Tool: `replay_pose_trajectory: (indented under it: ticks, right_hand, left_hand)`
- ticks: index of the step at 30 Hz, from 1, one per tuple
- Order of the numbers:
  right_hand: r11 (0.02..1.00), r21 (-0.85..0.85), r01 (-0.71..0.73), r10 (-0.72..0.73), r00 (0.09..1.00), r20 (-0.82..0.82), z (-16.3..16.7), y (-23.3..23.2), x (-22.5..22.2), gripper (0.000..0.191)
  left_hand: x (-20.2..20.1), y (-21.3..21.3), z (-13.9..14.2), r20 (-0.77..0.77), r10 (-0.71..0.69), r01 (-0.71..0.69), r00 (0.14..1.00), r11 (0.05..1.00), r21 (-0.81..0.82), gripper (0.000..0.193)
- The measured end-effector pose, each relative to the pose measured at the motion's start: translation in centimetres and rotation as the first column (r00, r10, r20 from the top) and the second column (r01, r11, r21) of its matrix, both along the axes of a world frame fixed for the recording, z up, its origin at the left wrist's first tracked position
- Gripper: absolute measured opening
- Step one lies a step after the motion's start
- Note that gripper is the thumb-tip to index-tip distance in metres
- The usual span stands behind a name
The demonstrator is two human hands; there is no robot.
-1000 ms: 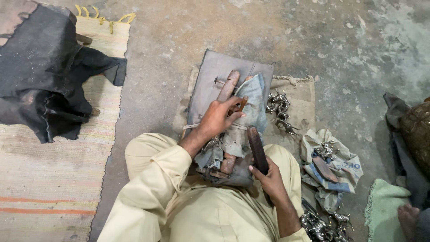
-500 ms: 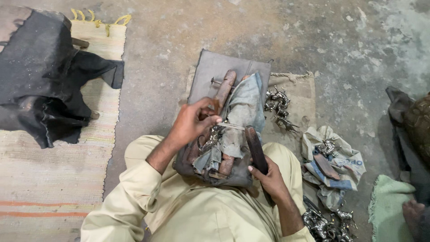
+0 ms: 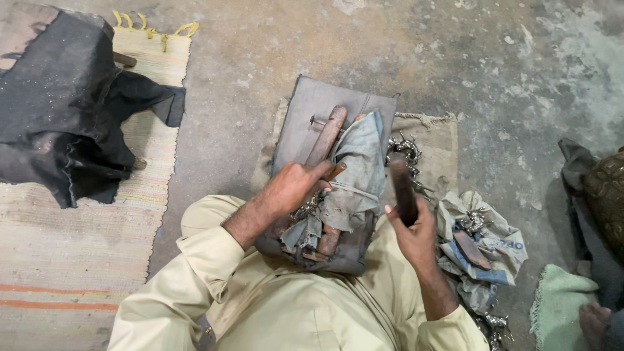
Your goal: The person sits on the floor and uses a hammer to repeatedly strike small metal decorative pieces placed on a wooden block. The person adjusts the pieces between strikes and continues hammering throughout the clip.
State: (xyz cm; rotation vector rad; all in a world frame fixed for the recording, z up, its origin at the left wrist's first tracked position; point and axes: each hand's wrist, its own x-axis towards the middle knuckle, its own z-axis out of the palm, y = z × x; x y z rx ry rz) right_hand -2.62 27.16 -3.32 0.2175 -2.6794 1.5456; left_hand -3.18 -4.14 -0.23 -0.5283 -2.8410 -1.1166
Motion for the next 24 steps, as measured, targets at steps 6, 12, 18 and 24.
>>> replay_pose_trajectory:
  ticks: [6,12,18,24]
  right_hand:
    - [0.830,0.555,-0.051,0.269,0.909,-0.319,8.0,-0.8,-2.8,0.051]
    - [0.757,0.644,-0.112,0.326,0.918,-0.224,11.3,-1.7,-4.0,0.055]
    - [0.760,0.641,-0.105,0.188,0.980,-0.062,11.7,-2.0,-4.5,0.044]
    - [0.749,0.654,-0.105,0.323,0.920,-0.222,11.4,-1.8,-4.4,0.045]
  left_hand:
    - [0.2,-0.2,-0.2,-0.113,-0.097,0.109,0.989,0.988,0.108,0.048]
    - [0.0,0.0,1.0,0.021,-0.031,0.031,0.999,0.999,0.024,0.040]
    - [0.0,-0.1,0.9,0.107,-0.019,0.016,0.994,1.000,0.025,0.035]
    - [0.1,-0.2,0.0,-0.040,-0.044,0.046,0.998,0.998,0.048,0.038]
